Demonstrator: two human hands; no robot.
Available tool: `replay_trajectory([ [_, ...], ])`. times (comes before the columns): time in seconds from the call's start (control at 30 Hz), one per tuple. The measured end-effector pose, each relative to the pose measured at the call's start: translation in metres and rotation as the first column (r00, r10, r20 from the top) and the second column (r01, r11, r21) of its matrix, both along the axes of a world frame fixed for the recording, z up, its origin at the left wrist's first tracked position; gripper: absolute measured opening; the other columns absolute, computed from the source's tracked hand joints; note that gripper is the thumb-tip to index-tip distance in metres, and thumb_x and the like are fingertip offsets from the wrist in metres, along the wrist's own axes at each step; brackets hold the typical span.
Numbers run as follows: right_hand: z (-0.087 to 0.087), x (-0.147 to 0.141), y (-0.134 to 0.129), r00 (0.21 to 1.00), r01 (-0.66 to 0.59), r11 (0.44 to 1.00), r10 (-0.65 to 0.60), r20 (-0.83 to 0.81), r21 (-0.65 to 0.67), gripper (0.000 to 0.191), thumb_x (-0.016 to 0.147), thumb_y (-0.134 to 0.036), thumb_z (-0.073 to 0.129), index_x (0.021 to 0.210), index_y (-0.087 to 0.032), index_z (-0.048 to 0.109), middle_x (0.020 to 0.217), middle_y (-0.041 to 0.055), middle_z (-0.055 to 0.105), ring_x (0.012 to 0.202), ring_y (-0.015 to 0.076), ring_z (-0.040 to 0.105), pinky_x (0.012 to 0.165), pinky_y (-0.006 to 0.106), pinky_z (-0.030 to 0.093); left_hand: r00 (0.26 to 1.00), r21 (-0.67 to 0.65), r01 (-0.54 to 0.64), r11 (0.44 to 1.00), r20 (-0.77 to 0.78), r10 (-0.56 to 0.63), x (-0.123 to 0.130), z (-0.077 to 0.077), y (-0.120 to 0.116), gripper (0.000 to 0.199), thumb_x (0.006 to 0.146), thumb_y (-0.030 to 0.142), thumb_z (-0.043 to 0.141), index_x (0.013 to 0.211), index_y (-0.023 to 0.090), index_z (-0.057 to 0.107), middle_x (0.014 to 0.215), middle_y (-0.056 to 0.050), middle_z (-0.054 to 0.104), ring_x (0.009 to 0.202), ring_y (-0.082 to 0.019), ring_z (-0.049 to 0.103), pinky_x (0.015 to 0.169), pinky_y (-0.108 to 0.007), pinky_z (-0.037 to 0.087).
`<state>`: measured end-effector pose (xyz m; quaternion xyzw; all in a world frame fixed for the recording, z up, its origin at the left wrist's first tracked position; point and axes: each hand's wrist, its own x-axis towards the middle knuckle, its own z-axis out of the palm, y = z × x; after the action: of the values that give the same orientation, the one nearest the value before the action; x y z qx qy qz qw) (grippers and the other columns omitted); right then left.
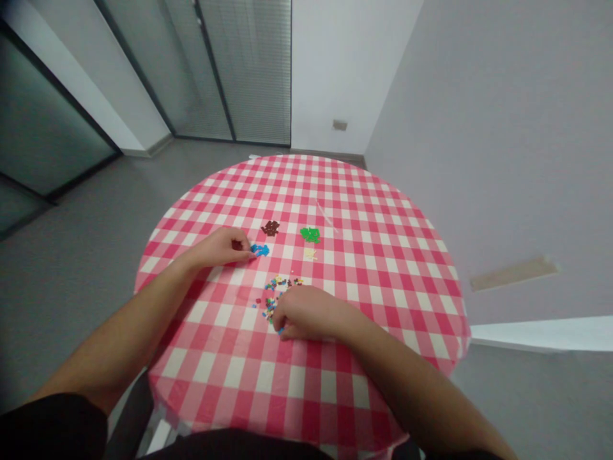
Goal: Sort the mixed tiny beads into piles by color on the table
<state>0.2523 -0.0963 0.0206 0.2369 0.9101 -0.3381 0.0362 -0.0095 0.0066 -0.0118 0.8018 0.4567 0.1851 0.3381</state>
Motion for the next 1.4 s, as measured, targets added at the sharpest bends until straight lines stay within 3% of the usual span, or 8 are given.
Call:
replay_trajectory([
  [0.13,-0.003,0.002,0.002,0.998,0.050,0.999,-0.050,-0.044,-0.001,0.012,0.078,-0.010,0.070,0.078,-0.020,0.075,0.080,0.0016,0.074,0.072,0.0147,0.061,0.067,0.026,0.039,0.999,-0.012,-0.030,0.999,0.034,0.031,-0.002,0.003,-0.001,0.023,0.080,0.035,0.068,0.067,0.016,0.067,0.067,-0.004,0.067,0.062,-0.014,0.059,0.059,-0.026,0.044],
  [0.23,-0.004,0.005,0.007,0.958,0.197,0.979,-0.203,-0.202,-0.047,0.014,0.087,-0.018,0.064,0.090,-0.021,0.077,0.089,0.0044,0.076,0.077,0.0161,0.066,0.071,0.027,0.045,0.996,0.003,-0.056,0.998,0.074,0.056,0.003,0.004,-0.004,0.024,0.081,0.035,0.068,0.067,0.016,0.067,0.068,-0.004,0.068,0.063,-0.014,0.060,0.059,-0.026,0.044],
  [0.4,-0.012,0.011,0.017,0.717,0.549,0.820,-0.561,-0.414,-0.162,0.018,0.088,-0.025,0.061,0.092,-0.021,0.077,0.091,0.0064,0.076,0.079,0.0192,0.070,0.070,0.030,0.051,0.985,0.064,-0.023,0.998,0.171,0.012,0.020,0.004,-0.013,0.024,0.083,0.035,0.068,0.067,0.016,0.068,0.068,-0.004,0.067,0.061,-0.013,0.058,0.057,-0.026,0.044],
  [0.53,-0.019,0.011,0.021,0.523,0.640,0.677,-0.730,-0.441,-0.363,0.016,0.083,-0.032,0.066,0.087,-0.019,0.075,0.078,0.0056,0.073,0.061,0.0173,0.066,0.059,0.030,0.052,0.957,0.098,0.080,0.992,0.273,-0.104,0.037,0.004,-0.021,0.017,0.084,0.032,0.069,0.077,0.017,0.074,0.073,-0.005,0.070,0.065,-0.013,0.061,0.059,-0.025,0.046],
  [0.63,-0.022,0.009,0.022,0.421,0.665,0.620,-0.771,-0.478,-0.416,0.018,0.079,-0.034,0.070,0.087,-0.018,0.071,0.075,0.0052,0.071,0.062,0.0171,0.066,0.059,0.031,0.053,0.927,0.152,0.118,0.981,0.337,-0.163,0.047,0.005,-0.026,0.012,0.083,0.029,0.071,0.085,0.019,0.076,0.077,-0.004,0.071,0.066,-0.013,0.061,0.060,-0.025,0.046],
  [0.83,-0.031,0.006,0.023,0.350,0.654,0.644,-0.723,-0.596,-0.396,0.033,0.077,-0.030,0.075,0.105,-0.020,0.062,0.094,0.0080,0.074,0.087,0.0200,0.072,0.078,0.035,0.060,0.903,0.221,0.144,0.965,0.370,-0.219,0.056,0.006,-0.032,0.012,0.085,0.030,0.072,0.091,0.021,0.077,0.083,-0.005,0.072,0.070,-0.013,0.061,0.063,-0.026,0.047],
  [1.23,-0.042,0.002,0.024,0.331,0.673,0.634,-0.718,-0.612,-0.380,0.031,0.079,-0.029,0.072,0.108,-0.021,0.061,0.091,0.0074,0.076,0.088,0.0223,0.075,0.078,0.036,0.063,0.924,0.281,0.153,0.948,0.298,-0.237,0.057,0.007,-0.033,0.011,0.086,0.028,0.069,0.089,0.020,0.076,0.086,-0.005,0.074,0.082,-0.016,0.066,0.078,-0.030,0.050],
  [1.4,-0.042,0.002,0.023,0.329,0.698,0.634,-0.696,-0.639,-0.332,0.024,0.086,-0.031,0.066,0.107,-0.021,0.063,0.098,0.0086,0.075,0.092,0.0210,0.074,0.081,0.036,0.062,0.957,0.314,0.171,0.934,0.171,-0.232,0.037,0.015,-0.021,0.011,0.084,0.026,0.067,0.085,0.020,0.077,0.084,-0.005,0.073,0.083,-0.017,0.064,0.080,-0.029,0.049],
])
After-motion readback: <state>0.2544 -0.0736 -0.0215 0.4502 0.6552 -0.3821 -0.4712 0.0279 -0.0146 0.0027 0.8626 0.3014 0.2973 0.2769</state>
